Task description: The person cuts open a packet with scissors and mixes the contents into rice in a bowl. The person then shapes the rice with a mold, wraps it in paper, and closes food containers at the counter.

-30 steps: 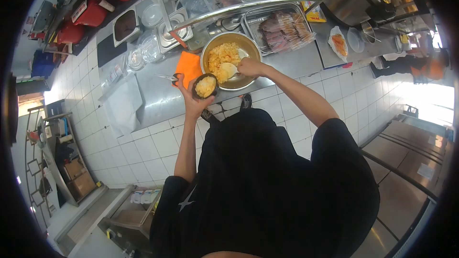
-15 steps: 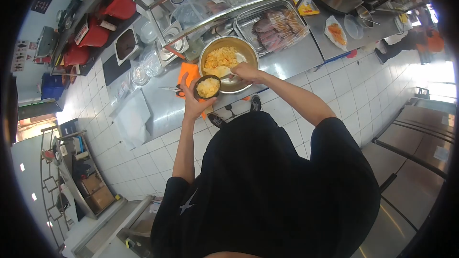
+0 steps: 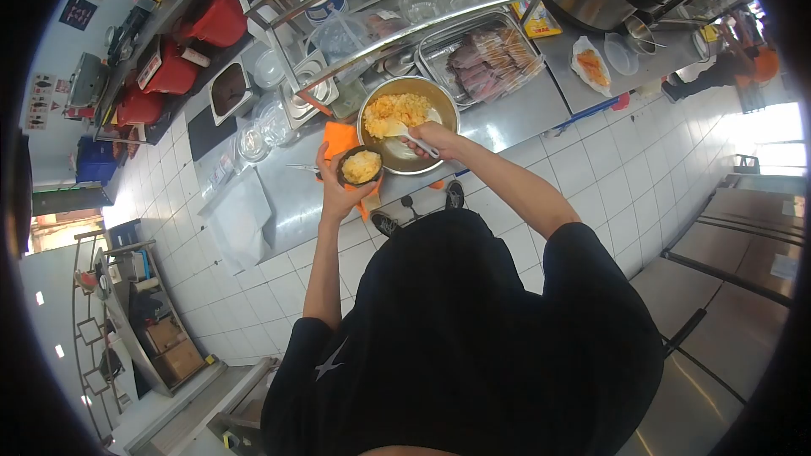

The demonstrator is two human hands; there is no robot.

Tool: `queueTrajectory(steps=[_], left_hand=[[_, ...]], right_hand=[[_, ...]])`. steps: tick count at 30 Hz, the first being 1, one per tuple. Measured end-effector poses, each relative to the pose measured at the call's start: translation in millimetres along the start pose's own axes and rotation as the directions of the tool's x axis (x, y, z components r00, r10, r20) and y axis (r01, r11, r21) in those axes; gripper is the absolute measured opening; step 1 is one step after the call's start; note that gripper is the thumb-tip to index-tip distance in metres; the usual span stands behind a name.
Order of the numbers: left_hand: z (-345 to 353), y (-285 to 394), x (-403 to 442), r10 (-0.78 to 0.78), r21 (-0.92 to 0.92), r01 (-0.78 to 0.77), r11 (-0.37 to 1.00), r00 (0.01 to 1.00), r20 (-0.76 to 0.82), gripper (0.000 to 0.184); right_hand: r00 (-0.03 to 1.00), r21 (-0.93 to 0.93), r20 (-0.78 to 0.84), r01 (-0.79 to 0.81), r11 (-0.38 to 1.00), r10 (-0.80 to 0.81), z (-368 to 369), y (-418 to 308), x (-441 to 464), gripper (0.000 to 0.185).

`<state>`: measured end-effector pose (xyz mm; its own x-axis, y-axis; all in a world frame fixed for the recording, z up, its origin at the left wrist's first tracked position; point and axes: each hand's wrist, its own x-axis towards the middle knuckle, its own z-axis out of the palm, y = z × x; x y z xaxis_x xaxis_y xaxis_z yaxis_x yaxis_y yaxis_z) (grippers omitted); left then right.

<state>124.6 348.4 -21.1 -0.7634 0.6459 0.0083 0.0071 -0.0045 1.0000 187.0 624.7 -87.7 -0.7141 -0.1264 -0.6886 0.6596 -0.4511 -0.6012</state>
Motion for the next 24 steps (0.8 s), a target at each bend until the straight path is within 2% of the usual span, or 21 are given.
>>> queueTrajectory(steps=[3,8,11,14,16,19,20,23,24], left_hand=[[-15.5,1.8,1.8,0.036,0.080,-0.032,0.996,0.998,-0.048,0.120],[-30.1,7.6,6.3,0.038,0.031,-0.035,0.999,0.995,-0.094,0.118],[-31.9,15.9,8.6,0.050,0.081,-0.041,0.996,0.993,-0.104,0.118],[-28.1,16.3,14.8,0.060,0.108,-0.052,0.993,0.996,-0.071,0.117],[-19.4,13.1,21.8,0.081,0.106,-0.078,0.991,0.996,-0.027,0.115],[2.7,6.8,34.0,0.145,0.337,-0.148,0.930,0.989,0.034,0.113],[13.4,-3.0,41.2,0.050,0.090,-0.056,0.994,0.997,0.060,0.113],[47.7,4.5,57.4,0.131,0.221,-0.141,0.965,0.990,0.059,0.115],[58.5,5.5,62.9,0.163,0.222,-0.167,0.961,0.986,0.036,0.117]], right_hand=[[0.999,-0.068,-0.029,0.013,0.998,-0.015,5.1,-0.5,0.2,0.029],[0.996,-0.068,-0.005,-0.085,0.994,0.085,0.0,-7.1,-4.1,0.029],[0.997,-0.107,-0.016,-0.083,0.991,0.082,-6.3,-11.5,-14.0,0.027],[0.999,-0.170,0.050,-0.008,0.985,0.017,-16.1,-14.6,-33.6,0.026],[0.998,-0.165,0.030,0.055,0.985,-0.051,-13.9,-17.4,-54.6,0.026],[0.985,-0.231,-0.080,0.128,0.964,-0.150,-2.1,-27.3,-89.2,0.027],[0.974,-0.265,-0.129,0.146,0.953,-0.185,1.1,-29.2,-98.5,0.027],[0.901,-0.517,-0.225,0.213,0.829,-0.371,9.9,-22.8,-112.5,0.024],[0.794,-0.701,-0.220,0.275,0.658,-0.567,13.7,-16.5,-114.8,0.023]])
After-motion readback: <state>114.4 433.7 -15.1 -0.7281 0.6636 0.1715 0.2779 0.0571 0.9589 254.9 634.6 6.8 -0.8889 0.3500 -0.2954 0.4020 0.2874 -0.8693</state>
